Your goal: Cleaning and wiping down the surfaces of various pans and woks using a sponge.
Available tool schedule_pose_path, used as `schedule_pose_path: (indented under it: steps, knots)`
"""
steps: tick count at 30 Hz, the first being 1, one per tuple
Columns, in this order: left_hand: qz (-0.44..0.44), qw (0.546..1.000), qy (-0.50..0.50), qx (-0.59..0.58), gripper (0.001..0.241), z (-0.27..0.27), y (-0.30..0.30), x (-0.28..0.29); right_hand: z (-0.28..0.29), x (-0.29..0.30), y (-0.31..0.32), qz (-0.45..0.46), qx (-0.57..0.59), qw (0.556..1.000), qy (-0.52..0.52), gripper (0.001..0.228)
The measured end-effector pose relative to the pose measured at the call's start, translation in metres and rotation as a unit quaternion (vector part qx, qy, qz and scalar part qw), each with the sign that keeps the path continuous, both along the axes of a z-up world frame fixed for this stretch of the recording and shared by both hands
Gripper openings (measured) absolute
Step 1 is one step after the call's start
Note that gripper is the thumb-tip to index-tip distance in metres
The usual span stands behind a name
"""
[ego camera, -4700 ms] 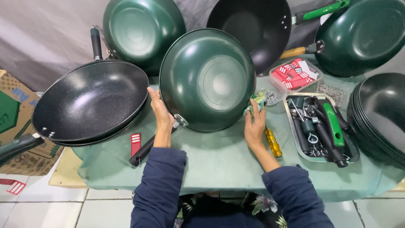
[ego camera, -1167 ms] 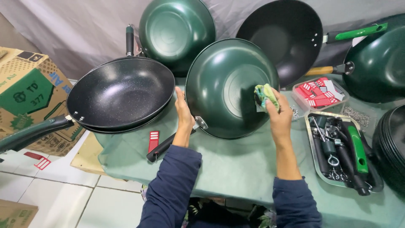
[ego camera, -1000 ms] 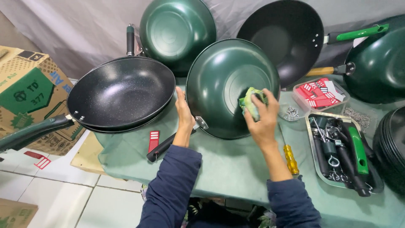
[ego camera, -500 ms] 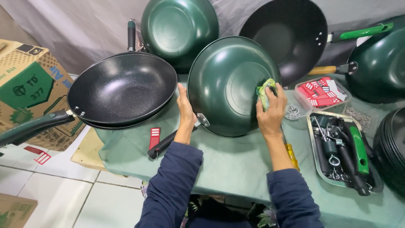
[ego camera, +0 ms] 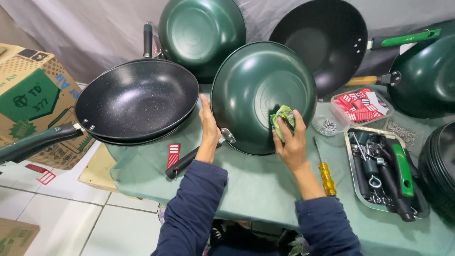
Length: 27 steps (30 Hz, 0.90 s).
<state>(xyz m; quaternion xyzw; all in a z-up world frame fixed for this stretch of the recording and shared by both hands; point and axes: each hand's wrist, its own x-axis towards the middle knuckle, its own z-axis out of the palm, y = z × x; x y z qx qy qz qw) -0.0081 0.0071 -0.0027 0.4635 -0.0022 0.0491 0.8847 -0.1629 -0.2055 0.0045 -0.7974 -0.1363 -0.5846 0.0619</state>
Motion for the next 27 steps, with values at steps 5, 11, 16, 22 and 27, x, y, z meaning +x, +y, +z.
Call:
schedule_pose_path:
  steps: [5, 11, 16, 22, 27]
  knots:
    - [0.013, 0.999, 0.029, 0.015, 0.06, 0.001, -0.004, -0.008, 0.022, 0.02, -0.011, -0.01, 0.046, 0.999, -0.005, 0.033]
    - [0.026, 0.997, 0.074, 0.025, 0.075, 0.042, -0.005, -0.036, 0.028, 0.023, 0.022, -0.007, 0.04, 0.999, -0.015, 0.037]
    - [0.023, 0.999, 0.036, 0.005, 0.061, 0.047, -0.003, -0.033, 0.014, 0.015, 0.027, 0.034, 0.016, 0.999, -0.009, 0.04]
    - [0.033, 0.999, 0.042, 0.007, 0.059, 0.029, -0.003, -0.024, 0.033, 0.047, -0.022, -0.011, 0.063, 0.998, -0.026, 0.041]
    - [0.013, 1.0, 0.016, 0.009, 0.059, 0.024, 0.0, -0.019, 0.055, 0.064, 0.012, -0.004, 0.066, 0.998, -0.021, 0.042]
